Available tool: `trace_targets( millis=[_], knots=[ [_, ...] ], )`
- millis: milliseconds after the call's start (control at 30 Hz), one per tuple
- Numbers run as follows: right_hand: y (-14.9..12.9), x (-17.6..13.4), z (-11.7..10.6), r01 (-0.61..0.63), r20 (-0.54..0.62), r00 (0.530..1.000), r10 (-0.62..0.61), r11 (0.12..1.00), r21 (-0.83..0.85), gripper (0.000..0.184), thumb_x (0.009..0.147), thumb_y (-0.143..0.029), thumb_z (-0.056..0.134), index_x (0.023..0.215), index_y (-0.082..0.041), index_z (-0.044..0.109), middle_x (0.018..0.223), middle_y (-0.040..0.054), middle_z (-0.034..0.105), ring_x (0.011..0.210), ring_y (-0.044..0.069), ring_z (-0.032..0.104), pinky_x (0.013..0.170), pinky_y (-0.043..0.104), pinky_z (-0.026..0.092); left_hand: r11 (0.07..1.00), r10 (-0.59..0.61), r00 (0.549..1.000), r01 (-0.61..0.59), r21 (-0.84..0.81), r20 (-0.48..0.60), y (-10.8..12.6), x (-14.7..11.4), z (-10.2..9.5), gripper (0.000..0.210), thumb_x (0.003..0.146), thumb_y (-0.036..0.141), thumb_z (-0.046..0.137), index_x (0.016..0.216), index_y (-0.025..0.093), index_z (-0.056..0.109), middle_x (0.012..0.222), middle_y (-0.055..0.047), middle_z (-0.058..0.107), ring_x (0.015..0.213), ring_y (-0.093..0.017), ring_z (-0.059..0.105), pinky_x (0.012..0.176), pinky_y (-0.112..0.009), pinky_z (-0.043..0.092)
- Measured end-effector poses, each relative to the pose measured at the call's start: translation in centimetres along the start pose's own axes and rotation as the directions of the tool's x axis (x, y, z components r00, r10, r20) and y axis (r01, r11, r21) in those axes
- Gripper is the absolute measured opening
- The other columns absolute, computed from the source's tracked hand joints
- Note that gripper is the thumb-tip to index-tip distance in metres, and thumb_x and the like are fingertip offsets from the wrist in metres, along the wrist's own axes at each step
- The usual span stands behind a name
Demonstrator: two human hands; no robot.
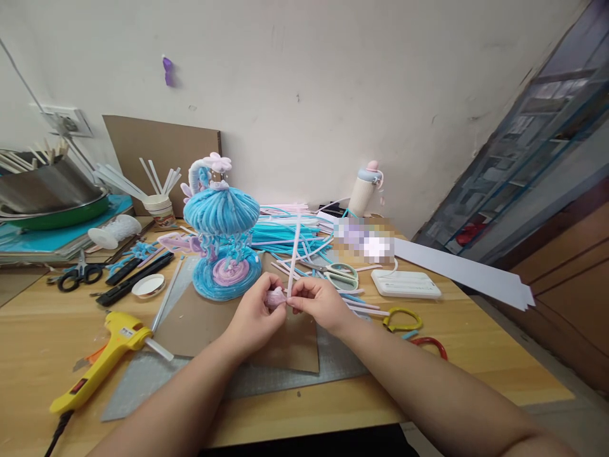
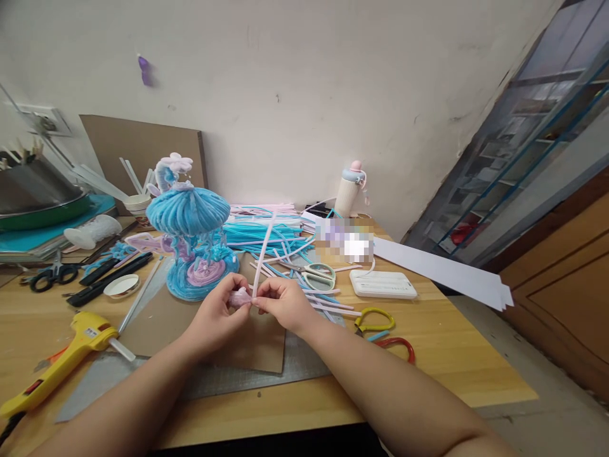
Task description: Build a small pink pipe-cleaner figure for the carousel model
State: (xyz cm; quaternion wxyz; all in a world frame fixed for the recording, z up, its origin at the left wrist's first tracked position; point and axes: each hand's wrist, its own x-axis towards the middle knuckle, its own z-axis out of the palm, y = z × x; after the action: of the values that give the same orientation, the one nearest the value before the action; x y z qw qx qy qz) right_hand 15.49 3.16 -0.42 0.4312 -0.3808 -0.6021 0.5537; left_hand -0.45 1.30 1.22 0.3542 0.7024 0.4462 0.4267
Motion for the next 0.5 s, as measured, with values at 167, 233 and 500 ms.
trace_targets(
  millis=[167,233,500],
  knots=[
    [-0.34,-0.07,-0.08,-0.043,-0.001,0.999,0.043,0.999,0.021,0.024,0.065,-0.035,0.073,0.071,-0.015,0.060,0.060,-0.0014,0.060,0.054,0.011,0.057,0.056,0.024,0.045,0.997,0.055,0.998,-0.054,0.059,-0.016,0.02,-0.05,-0.08,0.014,0.071,0.014,0.051,0.082,0.020,0.046,0.075,0.002,0.048,0.067,-0.012,0.044,0.061,-0.022,0.036],
    [-0.54,-0.18,-0.05,-0.047,-0.001,0.999,0.047,0.999,0.024,0.022,0.065,-0.033,0.072,0.069,-0.015,0.061,0.060,-0.0016,0.060,0.053,0.010,0.057,0.055,0.024,0.044,0.991,0.100,0.995,-0.100,0.089,0.003,0.02,-0.13,-0.12,0.013,0.072,0.013,0.050,0.082,0.020,0.046,0.075,0.002,0.048,0.068,-0.013,0.045,0.062,-0.023,0.036],
    [-0.71,-0.40,0.20,-0.282,0.059,0.958,0.282,0.878,0.388,0.020,0.057,-0.020,0.074,0.064,-0.015,0.056,0.053,-0.0039,0.058,0.046,0.007,0.051,0.049,0.019,0.037,0.941,0.244,0.962,-0.265,0.209,0.120,0.03,-0.36,-0.26,0.019,0.072,0.007,0.048,0.085,0.021,0.049,0.079,0.000,0.052,0.071,-0.014,0.048,0.066,-0.025,0.038]
  ],
)
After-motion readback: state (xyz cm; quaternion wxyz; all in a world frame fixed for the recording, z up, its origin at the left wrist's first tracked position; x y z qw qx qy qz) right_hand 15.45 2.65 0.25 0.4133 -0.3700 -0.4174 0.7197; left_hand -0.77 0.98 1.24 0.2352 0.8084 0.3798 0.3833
